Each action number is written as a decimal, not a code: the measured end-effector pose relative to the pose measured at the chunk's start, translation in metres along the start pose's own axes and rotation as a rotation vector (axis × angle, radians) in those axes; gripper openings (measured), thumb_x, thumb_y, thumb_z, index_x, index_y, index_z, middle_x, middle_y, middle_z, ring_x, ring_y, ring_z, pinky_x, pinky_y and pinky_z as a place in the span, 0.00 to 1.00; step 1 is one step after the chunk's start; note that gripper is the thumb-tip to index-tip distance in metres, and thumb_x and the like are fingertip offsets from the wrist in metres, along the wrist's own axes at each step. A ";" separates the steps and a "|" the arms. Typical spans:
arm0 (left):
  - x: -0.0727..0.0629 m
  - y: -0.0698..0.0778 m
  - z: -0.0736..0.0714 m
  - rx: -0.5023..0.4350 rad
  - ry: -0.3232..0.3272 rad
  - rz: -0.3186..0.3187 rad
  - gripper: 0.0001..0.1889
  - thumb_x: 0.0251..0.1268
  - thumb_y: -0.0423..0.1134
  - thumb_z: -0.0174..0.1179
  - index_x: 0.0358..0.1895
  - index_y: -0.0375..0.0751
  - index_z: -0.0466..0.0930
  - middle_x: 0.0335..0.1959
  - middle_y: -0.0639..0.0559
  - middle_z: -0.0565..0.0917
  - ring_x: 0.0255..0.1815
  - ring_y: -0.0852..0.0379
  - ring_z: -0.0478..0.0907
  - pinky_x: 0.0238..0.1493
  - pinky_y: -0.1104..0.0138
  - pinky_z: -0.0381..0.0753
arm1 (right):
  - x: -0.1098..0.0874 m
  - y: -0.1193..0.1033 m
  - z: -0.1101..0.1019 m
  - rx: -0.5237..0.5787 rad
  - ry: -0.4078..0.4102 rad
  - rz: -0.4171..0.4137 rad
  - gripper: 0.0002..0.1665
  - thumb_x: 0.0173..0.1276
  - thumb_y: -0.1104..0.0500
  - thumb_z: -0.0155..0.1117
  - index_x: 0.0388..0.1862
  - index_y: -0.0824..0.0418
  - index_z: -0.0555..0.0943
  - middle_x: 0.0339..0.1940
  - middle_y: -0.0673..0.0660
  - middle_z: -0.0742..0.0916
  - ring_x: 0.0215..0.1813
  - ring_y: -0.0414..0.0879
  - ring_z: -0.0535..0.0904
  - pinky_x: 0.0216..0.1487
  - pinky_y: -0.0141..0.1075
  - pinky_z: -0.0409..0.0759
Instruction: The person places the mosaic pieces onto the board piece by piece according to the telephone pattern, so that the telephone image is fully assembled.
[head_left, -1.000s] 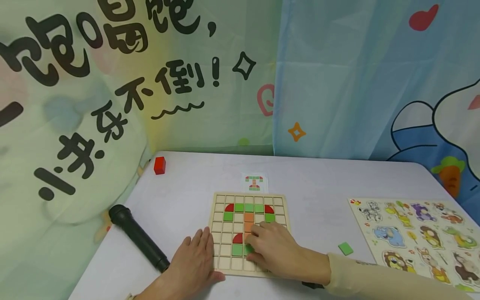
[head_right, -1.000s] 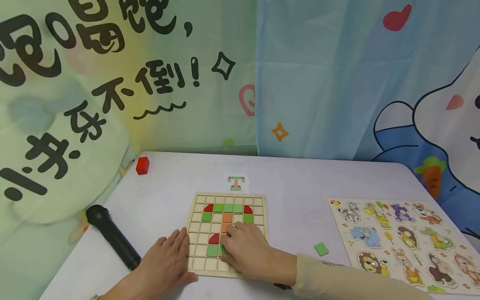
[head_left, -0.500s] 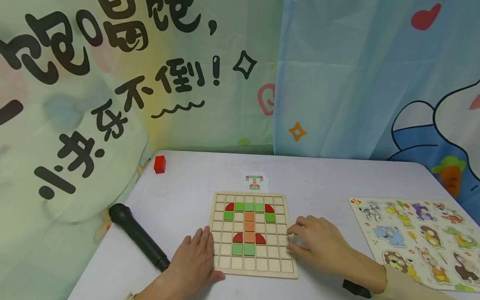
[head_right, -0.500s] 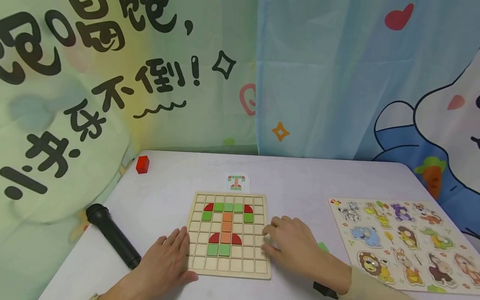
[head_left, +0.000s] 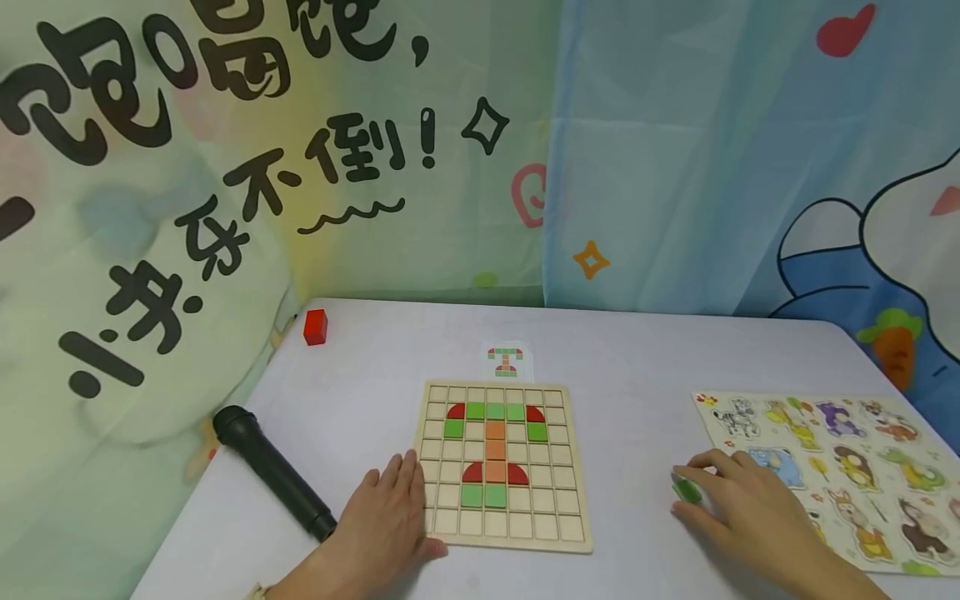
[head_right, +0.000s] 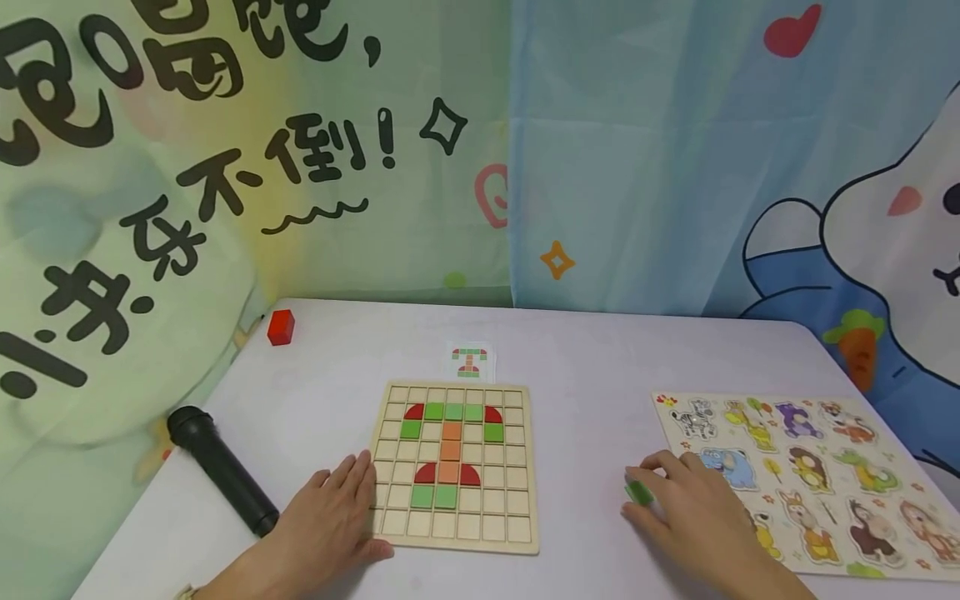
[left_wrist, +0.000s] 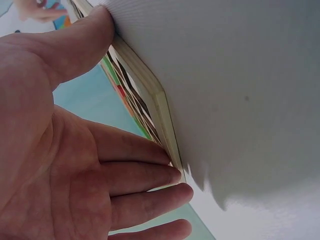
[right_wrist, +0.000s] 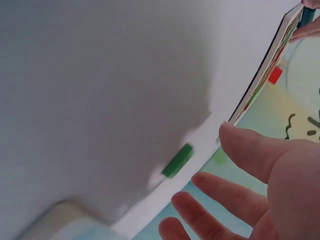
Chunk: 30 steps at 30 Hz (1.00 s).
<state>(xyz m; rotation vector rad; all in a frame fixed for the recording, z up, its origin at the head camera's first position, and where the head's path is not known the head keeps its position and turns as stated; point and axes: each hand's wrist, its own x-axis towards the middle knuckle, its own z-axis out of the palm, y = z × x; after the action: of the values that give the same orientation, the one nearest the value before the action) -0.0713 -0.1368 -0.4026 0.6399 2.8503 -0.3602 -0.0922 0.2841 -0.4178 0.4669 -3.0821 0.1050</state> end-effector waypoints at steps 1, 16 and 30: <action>0.000 0.000 0.000 0.001 0.000 -0.001 0.51 0.64 0.75 0.53 0.73 0.30 0.69 0.75 0.38 0.72 0.75 0.43 0.72 0.68 0.49 0.76 | -0.002 0.003 0.001 -0.006 -0.002 -0.007 0.26 0.59 0.40 0.76 0.52 0.50 0.89 0.49 0.49 0.87 0.47 0.49 0.82 0.46 0.54 0.81; 0.000 0.000 0.001 -0.008 0.003 0.001 0.52 0.63 0.75 0.54 0.73 0.30 0.69 0.75 0.38 0.72 0.74 0.43 0.73 0.67 0.49 0.77 | -0.006 0.005 0.005 0.047 -0.024 -0.025 0.20 0.58 0.53 0.79 0.51 0.52 0.89 0.50 0.51 0.90 0.50 0.52 0.86 0.52 0.56 0.83; 0.000 0.000 0.003 -0.009 0.010 -0.005 0.52 0.63 0.75 0.54 0.73 0.31 0.69 0.75 0.38 0.72 0.75 0.43 0.72 0.68 0.49 0.76 | 0.000 -0.002 0.000 -0.045 -0.085 -0.015 0.14 0.58 0.44 0.78 0.41 0.45 0.91 0.36 0.43 0.87 0.35 0.38 0.80 0.41 0.44 0.83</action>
<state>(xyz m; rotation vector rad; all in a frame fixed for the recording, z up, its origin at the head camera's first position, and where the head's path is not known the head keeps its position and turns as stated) -0.0713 -0.1378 -0.4054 0.6344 2.8622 -0.3452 -0.0918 0.2822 -0.4177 0.5052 -3.1552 0.0166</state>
